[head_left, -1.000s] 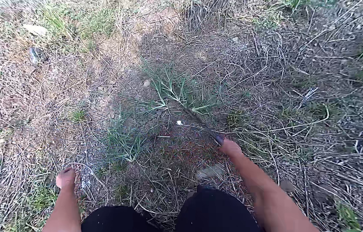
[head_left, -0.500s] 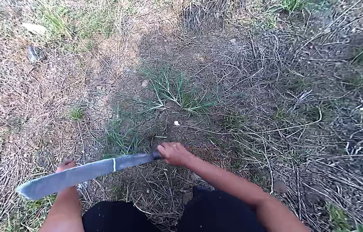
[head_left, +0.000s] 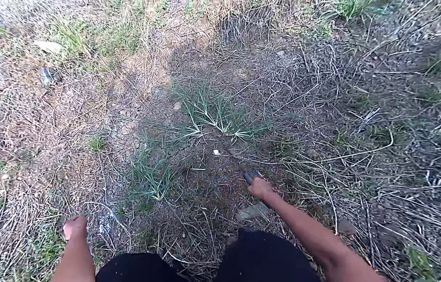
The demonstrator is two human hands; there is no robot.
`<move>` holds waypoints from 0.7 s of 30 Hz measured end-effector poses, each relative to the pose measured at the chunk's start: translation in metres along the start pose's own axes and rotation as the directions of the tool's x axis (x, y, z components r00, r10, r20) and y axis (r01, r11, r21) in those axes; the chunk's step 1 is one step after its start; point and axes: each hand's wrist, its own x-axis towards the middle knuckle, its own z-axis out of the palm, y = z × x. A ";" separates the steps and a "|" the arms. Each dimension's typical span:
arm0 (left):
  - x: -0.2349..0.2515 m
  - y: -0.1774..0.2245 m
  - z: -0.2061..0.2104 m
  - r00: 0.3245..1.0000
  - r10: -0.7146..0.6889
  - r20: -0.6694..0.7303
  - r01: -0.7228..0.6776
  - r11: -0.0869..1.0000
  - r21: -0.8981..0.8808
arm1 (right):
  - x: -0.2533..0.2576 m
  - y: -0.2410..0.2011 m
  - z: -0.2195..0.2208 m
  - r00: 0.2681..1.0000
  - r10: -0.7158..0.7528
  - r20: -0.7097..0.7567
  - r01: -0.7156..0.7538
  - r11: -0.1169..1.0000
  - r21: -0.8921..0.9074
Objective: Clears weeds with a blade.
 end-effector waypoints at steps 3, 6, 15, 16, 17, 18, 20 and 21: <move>-0.005 0.017 0.011 1.000 0.002 0.020 -0.001 1.000 -0.025 | -0.028 -0.055 0.007 0.965 -0.261 0.042 0.261 0.965 -0.002; -0.015 0.033 0.015 0.998 0.045 0.040 -0.044 0.999 -0.029 | -0.076 -0.124 -0.004 0.800 -0.598 0.050 0.599 0.793 -0.109; -0.017 0.028 0.014 0.988 0.137 0.066 -0.134 0.990 -0.040 | -0.006 -0.050 -0.026 0.882 -0.466 -0.064 0.434 0.859 -0.271; -0.014 0.023 0.013 0.989 0.131 0.072 -0.128 0.991 -0.038 | 0.016 -0.010 -0.025 0.973 -0.216 -0.087 0.195 0.960 -0.203; -0.009 0.019 0.013 0.990 0.124 0.071 -0.122 0.992 -0.033 | 0.028 0.022 -0.027 0.995 0.007 -0.101 -0.021 0.990 -0.140; -0.003 0.016 0.013 0.992 0.112 0.066 -0.110 0.993 -0.031 | 0.030 0.043 -0.029 0.983 0.146 -0.115 -0.157 0.983 -0.098; 0.002 0.013 0.010 0.996 0.069 0.057 -0.068 0.998 -0.013 | 0.020 0.056 -0.018 0.970 0.222 -0.103 -0.229 0.971 -0.065; -0.002 0.012 0.013 0.996 0.050 0.068 -0.049 0.999 -0.018 | 0.014 0.056 -0.010 0.974 0.214 -0.081 -0.218 0.975 -0.051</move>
